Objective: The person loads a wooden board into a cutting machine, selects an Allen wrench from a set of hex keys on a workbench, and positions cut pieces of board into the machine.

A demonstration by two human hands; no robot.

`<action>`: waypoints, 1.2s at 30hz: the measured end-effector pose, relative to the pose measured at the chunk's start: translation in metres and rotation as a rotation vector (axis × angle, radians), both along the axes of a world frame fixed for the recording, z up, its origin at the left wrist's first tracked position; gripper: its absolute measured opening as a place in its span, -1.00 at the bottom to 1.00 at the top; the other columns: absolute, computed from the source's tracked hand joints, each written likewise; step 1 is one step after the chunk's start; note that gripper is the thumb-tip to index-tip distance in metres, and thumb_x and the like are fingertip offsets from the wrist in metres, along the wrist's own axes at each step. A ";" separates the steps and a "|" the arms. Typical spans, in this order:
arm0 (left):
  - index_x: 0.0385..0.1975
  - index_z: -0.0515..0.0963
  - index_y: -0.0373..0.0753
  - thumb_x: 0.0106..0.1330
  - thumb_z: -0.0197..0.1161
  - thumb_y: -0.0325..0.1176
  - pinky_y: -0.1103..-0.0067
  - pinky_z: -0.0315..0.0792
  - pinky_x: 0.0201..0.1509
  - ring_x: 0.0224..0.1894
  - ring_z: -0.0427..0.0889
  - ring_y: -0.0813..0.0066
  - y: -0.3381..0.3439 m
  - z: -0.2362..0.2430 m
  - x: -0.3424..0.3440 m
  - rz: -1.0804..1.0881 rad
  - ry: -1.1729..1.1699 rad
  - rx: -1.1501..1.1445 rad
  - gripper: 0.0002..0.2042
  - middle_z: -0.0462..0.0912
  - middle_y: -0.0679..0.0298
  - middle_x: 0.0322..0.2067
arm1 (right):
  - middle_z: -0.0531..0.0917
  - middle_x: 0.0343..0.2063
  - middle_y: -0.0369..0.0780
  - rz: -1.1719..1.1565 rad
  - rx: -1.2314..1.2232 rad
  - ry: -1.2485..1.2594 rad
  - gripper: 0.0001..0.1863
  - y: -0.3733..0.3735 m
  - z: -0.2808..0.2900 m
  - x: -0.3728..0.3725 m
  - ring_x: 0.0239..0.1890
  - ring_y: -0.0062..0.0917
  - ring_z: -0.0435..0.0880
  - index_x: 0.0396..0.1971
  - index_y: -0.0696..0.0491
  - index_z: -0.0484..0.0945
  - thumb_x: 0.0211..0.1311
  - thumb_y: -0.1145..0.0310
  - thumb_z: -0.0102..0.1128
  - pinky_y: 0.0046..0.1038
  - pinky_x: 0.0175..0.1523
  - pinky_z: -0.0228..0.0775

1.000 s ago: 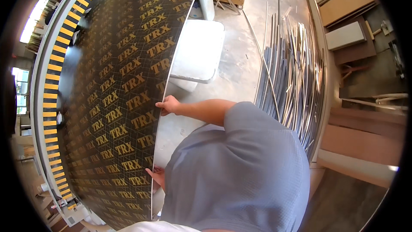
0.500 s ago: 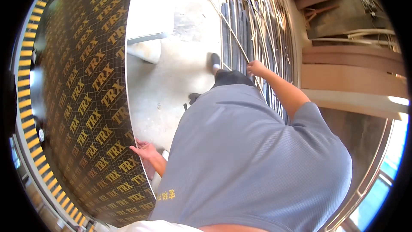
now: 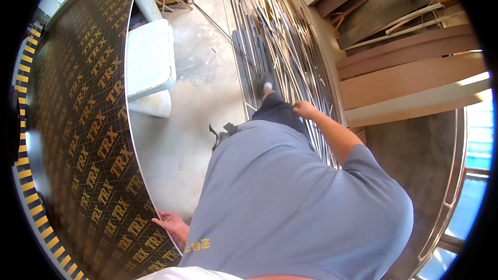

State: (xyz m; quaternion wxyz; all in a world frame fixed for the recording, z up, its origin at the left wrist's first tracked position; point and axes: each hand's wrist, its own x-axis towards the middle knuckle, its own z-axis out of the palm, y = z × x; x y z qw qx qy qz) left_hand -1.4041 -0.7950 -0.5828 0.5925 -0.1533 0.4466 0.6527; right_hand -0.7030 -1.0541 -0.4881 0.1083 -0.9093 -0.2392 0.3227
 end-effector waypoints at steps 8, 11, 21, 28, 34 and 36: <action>0.19 0.42 -0.43 0.36 0.36 -0.09 0.81 0.47 0.13 0.16 0.57 0.59 0.005 0.045 0.038 0.017 0.082 -0.038 -0.41 0.58 0.21 0.17 | 0.75 -0.16 -0.04 0.108 0.071 -0.125 -0.57 0.071 0.016 0.027 -0.20 -0.34 0.75 0.07 0.19 0.56 0.24 0.32 0.27 -0.33 -0.03 0.58; 0.21 0.40 -0.45 0.37 0.34 -0.09 0.79 0.44 0.18 0.21 0.52 0.58 0.000 0.031 0.029 0.026 0.070 -0.012 -0.40 0.54 0.19 0.21 | 0.72 -0.06 -0.04 0.166 0.111 -0.037 -0.57 0.099 0.033 0.007 -0.09 -0.33 0.73 0.10 0.18 0.53 0.27 0.33 0.24 -0.33 0.05 0.56; 0.20 0.42 -0.41 0.38 0.34 -0.07 0.83 0.40 0.02 0.12 0.55 0.67 0.002 0.015 0.024 0.073 0.093 -0.020 -0.42 0.57 0.24 0.20 | 0.72 -0.06 -0.05 0.226 -0.059 -0.024 -0.53 0.064 0.019 0.003 0.04 -0.23 0.69 0.10 0.15 0.55 0.22 0.26 0.31 -0.29 0.17 0.49; 0.21 0.41 -0.42 0.36 0.35 -0.07 0.78 0.39 0.19 0.21 0.50 0.60 0.000 0.021 0.028 0.056 0.131 -0.018 -0.39 0.54 0.21 0.23 | 0.71 -0.10 -0.02 0.241 0.006 -0.022 -0.50 0.075 0.030 0.018 0.03 -0.12 0.67 0.13 0.07 0.51 0.20 0.22 0.30 -0.22 0.13 0.48; 0.22 0.40 -0.42 0.35 0.35 -0.05 0.77 0.30 0.26 0.25 0.47 0.60 -0.001 0.018 0.024 0.055 0.163 -0.036 -0.38 0.52 0.23 0.24 | 0.70 -0.02 -0.02 0.295 -0.046 -0.116 -0.51 0.074 0.041 0.016 0.08 -0.17 0.66 0.11 0.14 0.53 0.22 0.24 0.31 -0.26 0.21 0.46; 0.23 0.41 -0.41 0.35 0.35 -0.04 0.78 0.28 0.25 0.24 0.47 0.61 0.005 0.025 0.031 0.095 0.144 -0.066 -0.38 0.52 0.24 0.25 | 0.72 -0.04 -0.05 0.306 -0.067 -0.129 -0.52 0.068 0.038 0.023 0.07 -0.20 0.67 0.10 0.13 0.55 0.22 0.24 0.30 -0.25 0.20 0.47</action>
